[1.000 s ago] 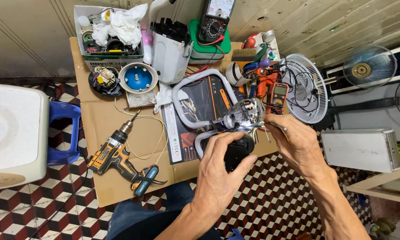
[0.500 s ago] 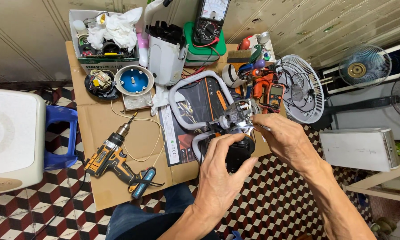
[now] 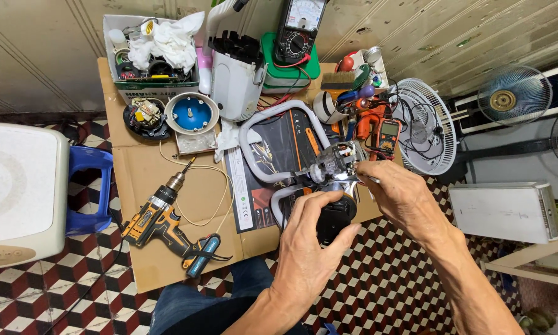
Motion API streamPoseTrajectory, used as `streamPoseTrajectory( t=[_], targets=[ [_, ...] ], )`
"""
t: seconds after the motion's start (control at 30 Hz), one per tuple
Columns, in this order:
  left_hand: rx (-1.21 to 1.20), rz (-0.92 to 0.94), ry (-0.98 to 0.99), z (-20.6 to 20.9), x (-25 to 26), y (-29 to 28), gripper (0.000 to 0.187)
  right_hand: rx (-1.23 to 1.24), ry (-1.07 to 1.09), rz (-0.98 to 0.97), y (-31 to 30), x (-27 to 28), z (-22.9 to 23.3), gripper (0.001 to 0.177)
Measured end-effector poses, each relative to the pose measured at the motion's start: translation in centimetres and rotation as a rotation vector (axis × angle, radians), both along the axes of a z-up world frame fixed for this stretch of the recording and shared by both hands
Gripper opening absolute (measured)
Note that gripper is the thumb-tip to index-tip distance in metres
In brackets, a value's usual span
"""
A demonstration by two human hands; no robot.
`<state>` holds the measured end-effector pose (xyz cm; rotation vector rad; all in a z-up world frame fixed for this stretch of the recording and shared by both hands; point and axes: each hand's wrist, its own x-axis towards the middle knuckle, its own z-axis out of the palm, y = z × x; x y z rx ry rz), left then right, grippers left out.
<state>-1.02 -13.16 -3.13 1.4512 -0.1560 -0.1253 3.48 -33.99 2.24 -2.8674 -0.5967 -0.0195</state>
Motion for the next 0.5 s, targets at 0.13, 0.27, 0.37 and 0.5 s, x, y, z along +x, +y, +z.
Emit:
streamPoseTrajectory(
  t=[0.13, 0.27, 0.37, 0.5],
  targets=[
    [-0.006, -0.003, 0.010, 0.1, 0.0, 0.0, 0.053, -0.013, 0.021, 0.011, 0.2, 0.3, 0.1, 0.032],
    [-0.007, -0.041, 0.030, 0.0, 0.0, -0.1, 0.053, -0.039, 0.017, 0.062, 0.2, 0.6, -0.1, 0.034],
    [-0.010, -0.045, 0.035, -0.1, 0.0, -0.1, 0.052, -0.045, 0.020, 0.066, 0.3, 0.7, -0.4, 0.032],
    [-0.007, -0.060, 0.011, -0.1, 0.2, -0.1, 0.053, -0.065, -0.014, 0.084, -0.1, 0.8, -0.9, 0.031]
  ],
)
